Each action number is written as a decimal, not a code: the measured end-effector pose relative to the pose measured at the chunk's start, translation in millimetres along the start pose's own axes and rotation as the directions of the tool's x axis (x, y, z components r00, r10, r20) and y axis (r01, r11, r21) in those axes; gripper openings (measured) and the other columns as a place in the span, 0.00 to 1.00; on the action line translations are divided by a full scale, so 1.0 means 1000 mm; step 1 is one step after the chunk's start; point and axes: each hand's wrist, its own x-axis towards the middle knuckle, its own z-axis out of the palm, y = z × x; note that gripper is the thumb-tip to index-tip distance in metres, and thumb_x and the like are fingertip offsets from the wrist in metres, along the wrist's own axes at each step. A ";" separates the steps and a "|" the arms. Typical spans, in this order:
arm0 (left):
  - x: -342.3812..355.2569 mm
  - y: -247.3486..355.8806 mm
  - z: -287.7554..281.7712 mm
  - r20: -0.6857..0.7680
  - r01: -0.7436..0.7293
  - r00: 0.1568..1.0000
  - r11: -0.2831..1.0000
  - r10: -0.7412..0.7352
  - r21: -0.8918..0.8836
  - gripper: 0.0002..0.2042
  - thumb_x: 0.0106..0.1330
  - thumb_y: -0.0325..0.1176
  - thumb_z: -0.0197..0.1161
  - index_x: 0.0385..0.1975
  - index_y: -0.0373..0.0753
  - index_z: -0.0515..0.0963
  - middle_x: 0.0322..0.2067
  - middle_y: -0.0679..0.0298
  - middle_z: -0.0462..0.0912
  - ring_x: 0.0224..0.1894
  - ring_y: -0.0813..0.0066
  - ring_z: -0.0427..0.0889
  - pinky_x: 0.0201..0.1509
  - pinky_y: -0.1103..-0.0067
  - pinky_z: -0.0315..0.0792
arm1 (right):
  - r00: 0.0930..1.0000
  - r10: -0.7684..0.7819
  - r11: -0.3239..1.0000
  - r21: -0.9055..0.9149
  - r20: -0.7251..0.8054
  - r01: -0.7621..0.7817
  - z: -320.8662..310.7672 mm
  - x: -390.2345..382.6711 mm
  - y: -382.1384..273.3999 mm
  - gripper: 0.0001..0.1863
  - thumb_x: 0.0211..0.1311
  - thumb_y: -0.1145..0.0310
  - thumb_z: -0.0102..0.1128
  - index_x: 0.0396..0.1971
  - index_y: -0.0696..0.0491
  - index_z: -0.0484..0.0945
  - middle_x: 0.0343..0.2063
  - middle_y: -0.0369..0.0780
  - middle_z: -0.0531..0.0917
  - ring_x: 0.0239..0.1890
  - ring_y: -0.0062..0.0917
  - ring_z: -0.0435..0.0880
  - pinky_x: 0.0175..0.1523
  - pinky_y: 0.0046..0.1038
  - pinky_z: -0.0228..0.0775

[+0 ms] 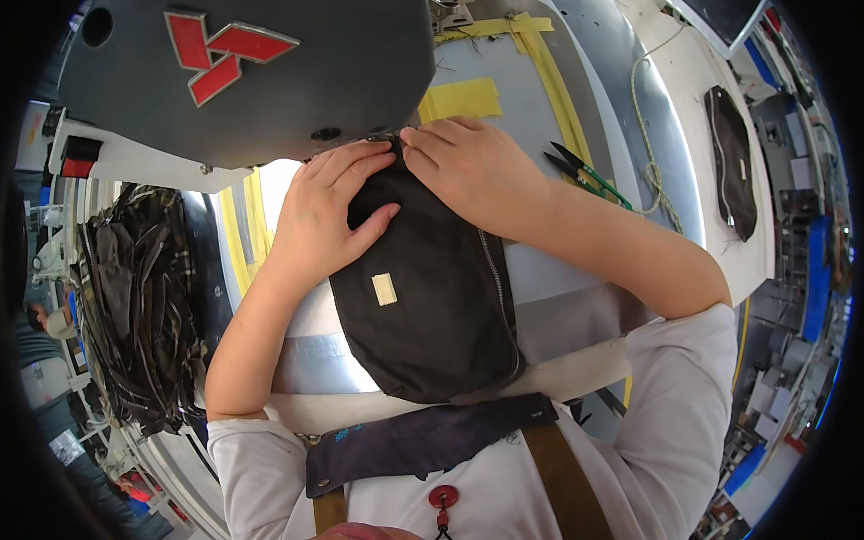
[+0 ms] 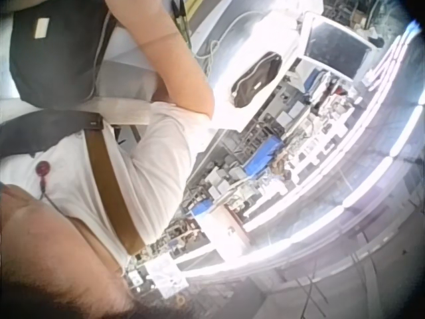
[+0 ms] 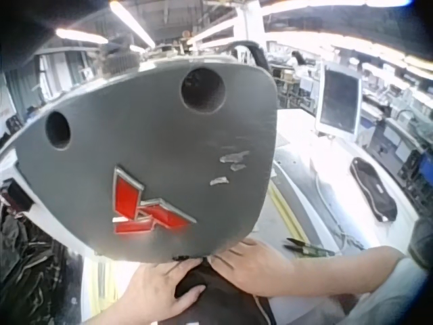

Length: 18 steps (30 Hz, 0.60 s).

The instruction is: The person operates an industrial sewing machine to stitch a zipper onto a dark-colored bag. They repeatedly align the zipper tape with the bag edge, feed the material under the presser foot, and sew short segments. The person uses scissors to trim excess thread and frequently inspects the stitching line before continuing.

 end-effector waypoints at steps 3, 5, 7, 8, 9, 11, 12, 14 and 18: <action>0.002 -0.001 -0.003 0.035 0.032 0.999 0.999 -0.032 0.012 0.22 0.52 0.35 0.69 0.48 0.38 0.78 0.51 0.62 0.79 0.54 0.60 0.76 0.58 0.68 0.68 | 1.000 -0.020 1.000 -0.009 0.010 0.020 0.001 0.003 0.004 0.15 0.53 0.71 0.56 0.41 0.59 0.77 0.47 0.41 0.81 0.48 0.28 0.80 0.51 0.28 0.74; 0.003 -0.001 -0.002 0.031 0.036 0.999 0.999 -0.036 0.015 0.22 0.52 0.35 0.69 0.48 0.38 0.78 0.51 0.62 0.79 0.54 0.60 0.76 0.58 0.68 0.68 | 0.999 -0.014 1.000 -0.021 0.030 0.015 -0.001 0.004 0.005 0.15 0.53 0.71 0.56 0.41 0.59 0.77 0.47 0.42 0.81 0.49 0.28 0.81 0.51 0.29 0.74; 0.003 0.000 -0.002 0.019 0.026 0.999 1.000 -0.026 0.013 0.22 0.52 0.35 0.69 0.48 0.38 0.78 0.51 0.62 0.79 0.54 0.61 0.76 0.57 0.68 0.69 | 0.999 -0.017 0.999 -0.032 0.032 0.018 -0.002 0.004 0.005 0.15 0.54 0.70 0.56 0.41 0.59 0.77 0.47 0.42 0.81 0.49 0.28 0.81 0.51 0.29 0.74; 0.002 0.000 -0.001 0.010 0.016 1.000 1.000 -0.017 0.008 0.22 0.52 0.35 0.69 0.48 0.38 0.78 0.51 0.62 0.79 0.55 0.61 0.76 0.57 0.68 0.69 | 0.999 -0.023 0.999 -0.034 0.025 0.024 -0.002 0.003 0.004 0.15 0.54 0.70 0.56 0.41 0.59 0.77 0.47 0.42 0.81 0.49 0.28 0.81 0.51 0.29 0.74; 0.001 0.001 -0.001 0.002 0.007 1.000 1.000 -0.007 0.003 0.22 0.52 0.35 0.69 0.48 0.38 0.78 0.51 0.61 0.79 0.55 0.61 0.76 0.56 0.68 0.69 | 0.999 -0.029 0.999 -0.037 0.018 0.030 -0.001 0.002 0.003 0.15 0.54 0.70 0.56 0.41 0.59 0.77 0.47 0.42 0.82 0.49 0.28 0.81 0.51 0.28 0.74; 0.001 0.001 -0.001 0.011 0.002 1.000 1.000 -0.002 0.008 0.22 0.52 0.35 0.69 0.49 0.38 0.78 0.51 0.61 0.79 0.55 0.61 0.76 0.56 0.68 0.69 | 0.999 -0.029 0.999 -0.035 0.020 0.030 -0.002 0.001 0.002 0.15 0.54 0.70 0.56 0.42 0.59 0.77 0.47 0.41 0.81 0.49 0.28 0.81 0.51 0.28 0.74; 0.001 0.002 -0.002 0.016 0.000 1.000 1.000 0.000 0.011 0.23 0.52 0.35 0.69 0.49 0.38 0.78 0.52 0.61 0.78 0.55 0.61 0.76 0.56 0.68 0.69 | 0.999 -0.029 0.999 -0.034 0.021 0.029 -0.002 0.001 0.001 0.15 0.54 0.70 0.56 0.42 0.59 0.77 0.47 0.41 0.81 0.49 0.28 0.81 0.51 0.28 0.74; 0.003 0.001 -0.003 0.015 0.013 1.000 1.000 -0.013 0.018 0.22 0.52 0.35 0.69 0.48 0.38 0.78 0.51 0.61 0.79 0.53 0.60 0.77 0.55 0.68 0.70 | 1.000 -0.024 0.999 -0.035 0.011 0.024 0.001 0.001 0.003 0.15 0.54 0.70 0.56 0.41 0.59 0.77 0.46 0.41 0.82 0.48 0.28 0.81 0.50 0.28 0.75; 0.008 -0.005 -0.001 0.004 0.035 0.999 0.998 -0.035 0.061 0.20 0.53 0.35 0.69 0.46 0.37 0.79 0.47 0.60 0.82 0.48 0.58 0.80 0.52 0.69 0.72 | 1.000 -0.011 1.000 -0.018 0.002 0.011 0.004 0.006 0.011 0.13 0.53 0.70 0.56 0.39 0.57 0.76 0.43 0.39 0.81 0.46 0.27 0.81 0.46 0.28 0.75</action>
